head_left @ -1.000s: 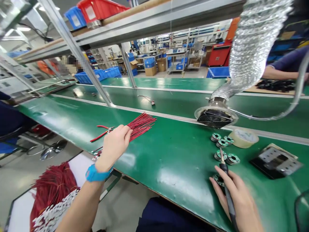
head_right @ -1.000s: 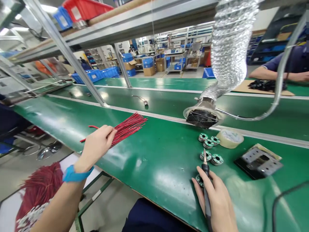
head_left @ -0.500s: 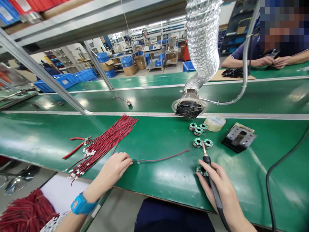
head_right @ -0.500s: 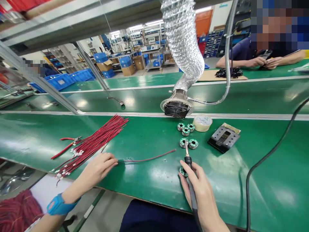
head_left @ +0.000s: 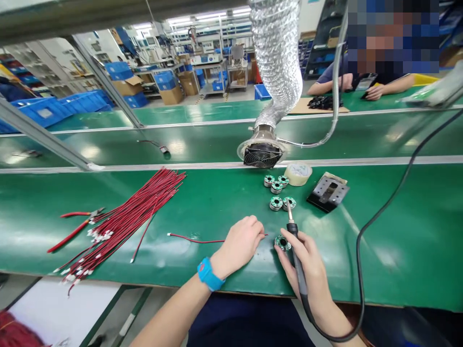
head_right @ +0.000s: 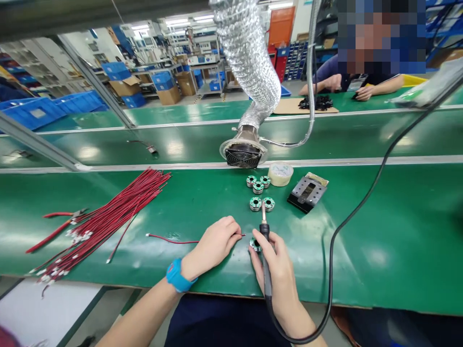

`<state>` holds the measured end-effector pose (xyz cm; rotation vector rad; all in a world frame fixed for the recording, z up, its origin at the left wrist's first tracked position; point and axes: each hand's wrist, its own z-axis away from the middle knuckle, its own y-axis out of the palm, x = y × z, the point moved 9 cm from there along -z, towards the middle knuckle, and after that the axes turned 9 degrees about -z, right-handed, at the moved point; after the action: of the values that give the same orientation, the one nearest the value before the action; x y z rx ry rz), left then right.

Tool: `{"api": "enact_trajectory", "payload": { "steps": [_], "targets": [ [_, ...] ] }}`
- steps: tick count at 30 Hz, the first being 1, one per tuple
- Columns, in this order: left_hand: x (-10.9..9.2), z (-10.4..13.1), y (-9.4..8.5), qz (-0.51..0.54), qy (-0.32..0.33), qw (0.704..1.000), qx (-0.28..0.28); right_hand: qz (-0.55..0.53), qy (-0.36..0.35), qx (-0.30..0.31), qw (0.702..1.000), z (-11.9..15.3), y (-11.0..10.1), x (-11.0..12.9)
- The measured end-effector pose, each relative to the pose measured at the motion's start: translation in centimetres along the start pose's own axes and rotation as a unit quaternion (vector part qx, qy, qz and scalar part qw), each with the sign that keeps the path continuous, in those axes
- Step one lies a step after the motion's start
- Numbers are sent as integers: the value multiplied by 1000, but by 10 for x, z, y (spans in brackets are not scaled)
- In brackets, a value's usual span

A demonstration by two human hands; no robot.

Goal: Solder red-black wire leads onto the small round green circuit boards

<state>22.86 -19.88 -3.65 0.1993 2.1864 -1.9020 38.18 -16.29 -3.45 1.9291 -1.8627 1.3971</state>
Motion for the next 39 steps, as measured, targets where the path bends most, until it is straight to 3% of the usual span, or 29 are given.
{"api": "enact_trajectory", "payload": {
  "steps": [2, 6, 10, 14, 18, 21, 24, 27, 32, 39],
  "targets": [
    [1, 2, -1, 44, -16, 998, -29, -26, 12, 4, 1000, 2, -3, -1],
    [6, 19, -20, 123, -18, 983, -138, -59, 48, 7, 997, 3, 0, -2],
    [0, 35, -38, 109, 31, 967, -229, -82, 45, 13, 996, 1, 9, 5],
    [-6, 44, -46, 61, 72, 959, -268, -110, 31, 37, 993, 2, 15, 9],
    [-3, 43, -45, 110, 61, 959, -254, -149, 40, 79, 985, 5, 15, 5],
    [13, 38, -33, 226, -30, 952, -203, -161, 49, 85, 982, 4, 17, 5],
    [28, 37, -17, 325, -133, 924, -152, -129, 66, 53, 988, 2, 21, 5],
    [35, 39, -10, 376, -183, 898, -137, -96, 74, 15, 993, 2, 26, 10],
    [29, 42, -8, 405, -187, 887, -122, -139, 89, 16, 986, 5, 26, 11],
    [6, 39, -8, 345, -137, 923, -105, -179, 98, 30, 979, 7, 25, 10]
  ]
}}
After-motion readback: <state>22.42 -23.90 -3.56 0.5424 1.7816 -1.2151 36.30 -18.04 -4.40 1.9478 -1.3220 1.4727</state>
